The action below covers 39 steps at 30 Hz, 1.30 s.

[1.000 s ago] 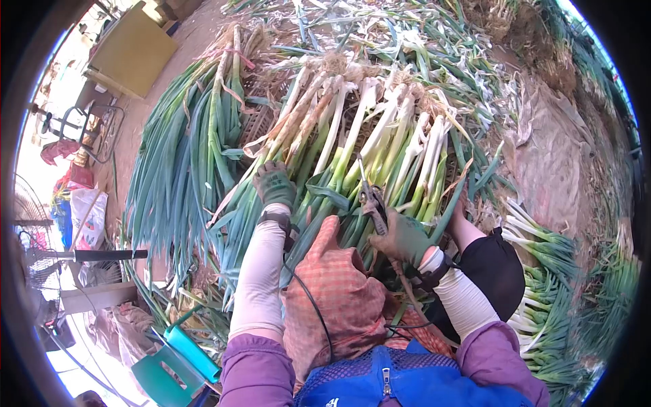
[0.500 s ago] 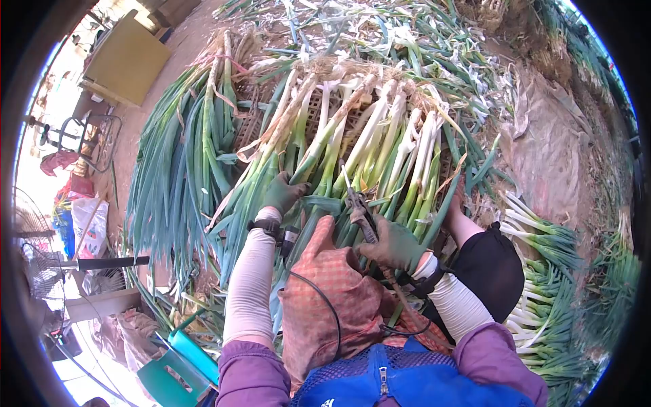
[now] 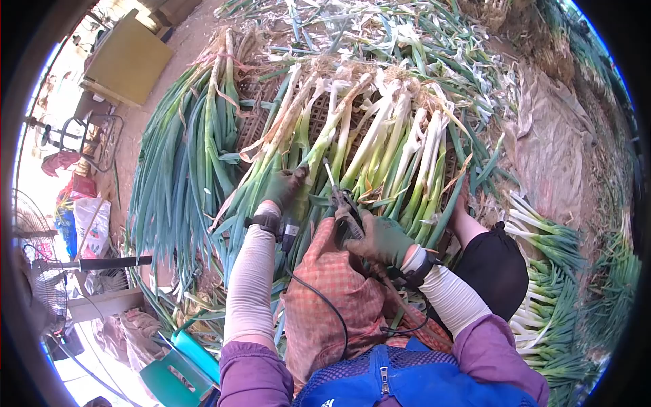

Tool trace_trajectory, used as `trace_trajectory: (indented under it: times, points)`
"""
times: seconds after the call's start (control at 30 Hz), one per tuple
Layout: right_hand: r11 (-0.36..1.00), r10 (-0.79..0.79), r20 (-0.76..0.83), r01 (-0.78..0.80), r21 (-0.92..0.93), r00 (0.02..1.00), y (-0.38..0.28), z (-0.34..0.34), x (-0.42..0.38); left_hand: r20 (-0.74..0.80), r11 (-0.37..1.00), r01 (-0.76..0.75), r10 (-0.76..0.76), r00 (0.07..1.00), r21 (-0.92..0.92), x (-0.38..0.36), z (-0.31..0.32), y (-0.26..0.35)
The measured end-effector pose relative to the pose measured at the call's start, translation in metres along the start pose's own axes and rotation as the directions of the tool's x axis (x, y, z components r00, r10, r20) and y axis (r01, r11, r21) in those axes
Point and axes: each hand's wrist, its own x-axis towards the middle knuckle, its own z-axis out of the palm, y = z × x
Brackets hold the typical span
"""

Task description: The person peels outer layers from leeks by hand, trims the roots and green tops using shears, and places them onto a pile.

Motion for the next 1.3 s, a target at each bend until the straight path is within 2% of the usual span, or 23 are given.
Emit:
trace_trajectory:
  times: [0.13, 0.27, 0.33, 0.4, 0.43, 0.53, 0.57, 0.63, 0.73, 0.8, 0.83, 0.87, 0.9, 0.93, 0.97, 1.03, 1.07, 1.1, 1.13, 1.17, 1.2, 1.27, 1.3]
  points:
    - [0.997, 0.058, -0.093, -0.062, -0.041, 0.994, -0.006, -0.003, 0.017, -0.012, 0.978, 0.019, -0.017, 1.0, 0.209, 0.003, -0.001, 0.005]
    - [0.986, 0.155, -0.086, -0.16, -0.052, 0.984, -0.017, -0.028, 0.047, -0.003, 0.973, 0.075, -0.076, 0.997, 0.217, 0.013, 0.002, 0.0]
    - [0.976, 0.218, -0.068, -0.216, 0.038, 0.974, -0.015, -0.037, 0.059, -0.008, 0.965, 0.104, -0.105, 0.994, 0.239, 0.012, 0.003, 0.003]
    - [0.969, 0.242, -0.043, -0.24, 0.051, 0.969, -0.023, -0.045, 0.06, 0.01, 0.954, 0.006, -0.01, 1.0, 0.299, 0.02, 0.005, -0.01]
    - [0.955, 0.264, 0.077, -0.272, 0.117, 0.961, -0.028, -0.051, 0.049, 0.022, 0.945, -0.042, 0.037, 0.999, 0.326, 0.025, 0.006, -0.02]
    - [0.985, 0.113, 0.066, -0.103, -0.138, 0.991, -0.027, -0.036, 0.033, 0.109, 0.909, -0.086, 0.045, 0.993, 0.408, 0.041, 0.009, -0.04]
    - [0.993, 0.095, 0.045, -0.091, -0.072, 0.994, -0.026, -0.031, 0.031, 0.176, 0.842, -0.221, 0.153, 0.972, 0.492, 0.044, 0.011, -0.046]
    - [0.983, 0.131, 0.003, -0.129, -0.129, 0.991, -0.027, -0.03, 0.039, 0.337, 0.632, -0.475, 0.334, 0.88, 0.613, 0.051, 0.014, -0.056]
    - [0.982, 0.122, -0.123, -0.138, -0.132, 0.985, -0.027, -0.032, 0.055, 0.323, 0.545, -0.408, 0.25, 0.913, 0.732, 0.033, 0.015, -0.03]
    - [0.978, 0.146, -0.147, -0.165, -0.125, 0.978, -0.037, -0.047, 0.065, 0.086, 0.781, -0.102, 0.061, 0.994, 0.617, 0.037, 0.02, -0.034]
    - [0.99, 0.124, -0.174, -0.134, -0.047, 0.977, -0.037, -0.054, 0.071, -0.056, 0.858, 0.044, -0.018, 0.998, 0.511, 0.028, 0.029, -0.031]
    - [0.979, 0.204, -0.147, -0.202, 0.025, 0.968, -0.036, -0.06, 0.08, -0.185, 0.909, 0.178, -0.115, 0.976, 0.376, 0.011, 0.032, -0.01]
    - [0.958, 0.282, -0.113, -0.272, 0.095, 0.953, -0.034, -0.065, 0.091, -0.153, 0.91, 0.239, -0.197, 0.968, 0.339, -0.003, 0.029, 0.013]
    - [0.926, 0.356, -0.074, -0.341, 0.162, 0.932, -0.033, -0.067, 0.096, -0.203, 0.877, 0.229, -0.154, 0.967, 0.422, -0.003, 0.031, 0.012]
    - [0.943, 0.326, -0.121, -0.314, 0.108, 0.938, -0.037, -0.072, 0.094, -0.248, 0.836, 0.221, -0.107, 0.963, 0.501, 0.0, 0.035, 0.008]
    - [0.953, 0.288, -0.131, -0.271, 0.131, 0.949, -0.032, -0.069, 0.086, -0.325, 0.758, 0.245, -0.045, 0.945, 0.605, -0.025, 0.033, 0.045]
    - [0.958, 0.269, -0.137, -0.25, 0.142, 0.953, -0.027, -0.065, 0.08, -0.333, 0.721, 0.167, 0.094, 0.938, 0.673, -0.028, 0.035, 0.047]
    - [0.977, 0.212, -0.214, -0.211, 0.03, 0.954, -0.028, -0.057, 0.069, -0.328, 0.67, 0.095, 0.232, 0.916, 0.737, -0.03, 0.036, 0.047]
    - [0.976, 0.213, -0.198, -0.219, -0.009, 0.957, -0.028, -0.051, 0.054, -0.312, 0.606, 0.031, 0.364, 0.878, 0.795, -0.031, 0.038, 0.047]
    - [0.977, 0.212, -0.154, -0.212, 0.012, 0.965, -0.034, -0.047, 0.036, -0.283, 0.553, 0.005, 0.419, 0.863, 0.833, -0.023, 0.043, 0.037]
    - [0.978, 0.209, -0.109, -0.206, 0.033, 0.972, -0.037, -0.042, 0.022, -0.25, 0.571, -0.026, 0.399, 0.882, 0.82, -0.023, 0.044, 0.038]
    - [0.977, 0.206, -0.153, -0.212, -0.023, 0.967, -0.019, -0.022, 0.018, -0.17, 0.604, -0.089, 0.359, 0.918, 0.792, -0.026, 0.046, 0.039]
    - [0.976, 0.202, -0.174, -0.214, -0.048, 0.964, -0.014, -0.015, 0.019, -0.141, 0.611, -0.151, 0.403, 0.904, 0.777, -0.028, 0.045, 0.036]
